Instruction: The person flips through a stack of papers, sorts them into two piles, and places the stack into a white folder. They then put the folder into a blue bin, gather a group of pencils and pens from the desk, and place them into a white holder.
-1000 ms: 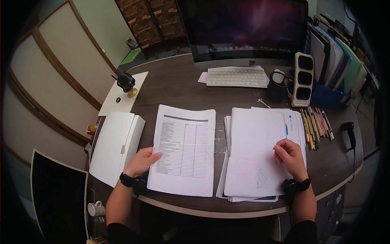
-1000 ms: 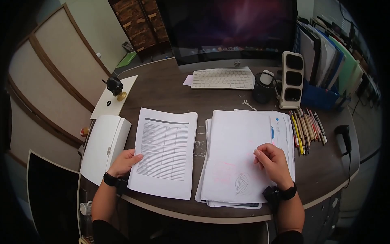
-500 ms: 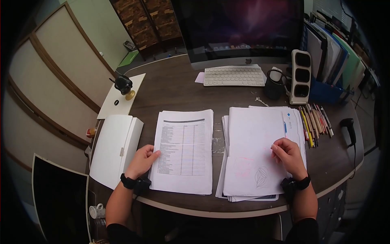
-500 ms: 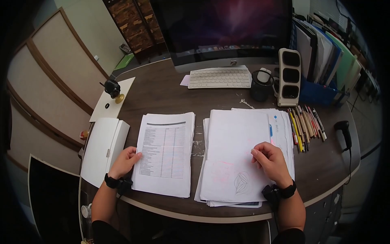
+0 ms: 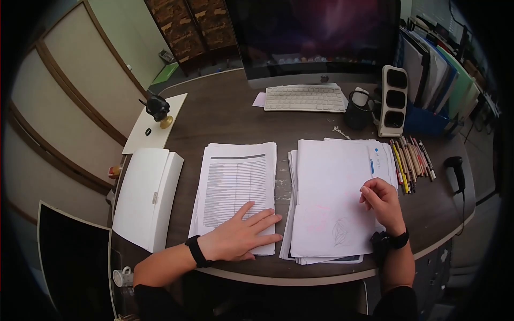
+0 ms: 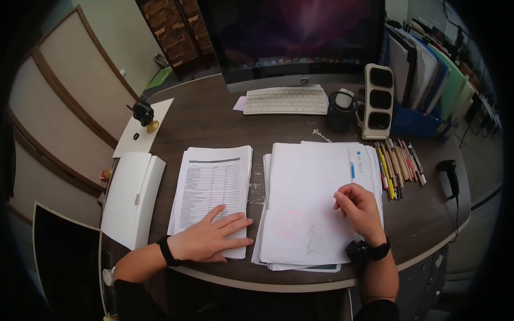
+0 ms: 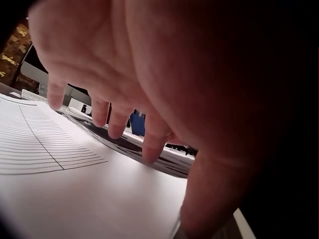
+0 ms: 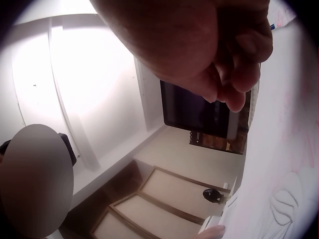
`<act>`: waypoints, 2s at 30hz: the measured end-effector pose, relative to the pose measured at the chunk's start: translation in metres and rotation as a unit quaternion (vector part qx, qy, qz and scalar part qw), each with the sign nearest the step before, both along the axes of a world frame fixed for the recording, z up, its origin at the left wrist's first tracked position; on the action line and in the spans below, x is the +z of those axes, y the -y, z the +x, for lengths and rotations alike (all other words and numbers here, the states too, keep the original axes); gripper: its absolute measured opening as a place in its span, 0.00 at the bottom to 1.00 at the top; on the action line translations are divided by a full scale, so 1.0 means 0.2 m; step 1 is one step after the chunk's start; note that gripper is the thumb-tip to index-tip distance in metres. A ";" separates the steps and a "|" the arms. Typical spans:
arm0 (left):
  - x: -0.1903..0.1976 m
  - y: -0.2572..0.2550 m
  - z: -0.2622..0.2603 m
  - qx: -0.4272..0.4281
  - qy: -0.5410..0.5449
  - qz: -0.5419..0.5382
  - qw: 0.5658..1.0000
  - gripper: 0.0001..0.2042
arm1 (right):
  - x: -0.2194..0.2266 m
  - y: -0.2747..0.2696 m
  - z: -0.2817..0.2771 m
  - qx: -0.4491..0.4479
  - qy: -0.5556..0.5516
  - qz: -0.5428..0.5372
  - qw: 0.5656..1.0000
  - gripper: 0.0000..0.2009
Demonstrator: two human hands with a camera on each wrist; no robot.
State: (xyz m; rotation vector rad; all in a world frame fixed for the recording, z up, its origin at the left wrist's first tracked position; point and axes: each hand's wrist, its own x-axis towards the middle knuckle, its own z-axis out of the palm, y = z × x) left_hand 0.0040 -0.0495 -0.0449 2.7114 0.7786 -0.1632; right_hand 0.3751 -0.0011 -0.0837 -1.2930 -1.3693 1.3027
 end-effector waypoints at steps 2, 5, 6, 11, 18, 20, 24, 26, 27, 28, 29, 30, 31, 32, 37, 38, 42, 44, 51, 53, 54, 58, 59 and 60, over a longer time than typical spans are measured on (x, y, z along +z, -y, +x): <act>-0.01 -0.03 0.01 -0.014 -0.047 -0.007 0.999 0.35 | 0.01 0.00 0.01 -0.001 0.000 0.002 1.000 0.05; 0.02 -0.04 0.03 -0.025 -0.116 -0.041 0.992 0.32 | 0.02 0.01 0.02 -0.004 0.009 0.004 1.000 0.05; 0.01 -0.03 0.03 -0.030 -0.117 -0.042 0.992 0.32 | 0.02 0.01 0.02 -0.005 0.019 0.005 1.000 0.05; 0.01 -0.02 0.00 -0.012 -0.089 -0.054 0.994 0.30 | 0.04 0.01 0.08 -0.025 0.052 0.018 0.998 0.06; -0.05 -0.03 0.07 0.111 0.156 -0.026 0.981 0.23 | 0.04 -0.02 0.16 -0.117 0.196 0.024 0.973 0.09; -0.09 -0.04 0.13 0.155 0.237 0.019 0.959 0.17 | 0.01 -0.03 0.17 -0.109 0.231 0.009 0.967 0.09; -0.11 -0.04 0.26 0.231 0.177 -0.035 0.956 0.15 | -0.03 -0.03 0.16 -0.074 0.280 0.019 0.957 0.09; -0.18 -0.06 0.29 0.223 0.199 0.025 0.954 0.15 | -0.03 -0.03 0.15 -0.075 0.277 0.022 0.958 0.09; -0.20 -0.07 0.29 0.224 0.200 0.025 0.954 0.15 | -0.03 -0.03 0.15 -0.077 0.272 0.025 0.959 0.09; -0.22 -0.07 0.30 0.224 0.200 0.030 0.953 0.14 | -0.02 -0.03 0.14 -0.077 0.272 0.025 0.959 0.09; -0.23 -0.07 0.30 0.224 0.200 0.036 0.953 0.14 | 0.00 -0.03 0.13 -0.076 0.287 0.030 0.954 0.09; -0.24 -0.07 0.30 0.224 0.200 0.035 0.953 0.14 | 0.01 -0.03 0.13 -0.074 0.302 0.034 0.950 0.09; -0.25 -0.07 0.30 0.239 0.200 0.015 0.950 0.14 | 0.01 -0.03 0.13 -0.074 0.302 0.034 0.950 0.09; -0.25 -0.07 0.30 0.253 0.199 -0.005 0.947 0.13 | 0.00 -0.03 0.13 -0.068 0.306 0.038 0.949 0.09; -0.25 -0.07 0.30 0.266 0.192 -0.034 0.944 0.13 | 0.03 -0.02 0.08 -0.057 0.338 0.002 0.939 0.12; -0.25 -0.07 0.30 0.266 0.194 -0.038 0.943 0.13 | 0.03 -0.02 0.08 -0.043 0.350 0.003 0.936 0.13; -0.25 -0.08 0.30 0.265 0.197 -0.044 0.943 0.13 | 0.03 -0.02 0.06 -0.018 0.357 0.019 0.934 0.13; -0.25 -0.08 0.30 0.273 0.206 -0.052 0.938 0.13 | 0.00 -0.02 0.06 -0.027 0.323 0.029 0.945 0.12; -0.25 -0.14 0.22 0.396 0.386 -0.199 0.809 0.30 | 0.03 0.00 0.06 0.020 -0.026 -0.001 0.999 0.07; -0.27 -0.16 0.26 0.371 0.535 -0.294 0.699 0.22 | 0.04 0.01 0.06 0.069 -0.011 -0.033 0.997 0.07; -0.28 -0.16 0.24 0.371 0.535 -0.294 0.700 0.22 | 0.04 0.02 0.06 0.118 0.005 -0.065 0.991 0.08; -0.21 -0.16 0.16 0.425 0.442 -0.389 0.688 0.15 | 0.03 0.02 0.01 0.087 -0.027 -0.054 0.994 0.09; -0.18 -0.16 0.15 0.447 0.457 -0.389 0.663 0.14 | 0.02 0.01 0.02 0.085 -0.027 -0.053 0.995 0.09; -0.18 -0.16 0.13 0.439 0.506 -0.388 0.633 0.14 | 0.02 0.00 0.03 0.003 0.049 -0.002 0.999 0.08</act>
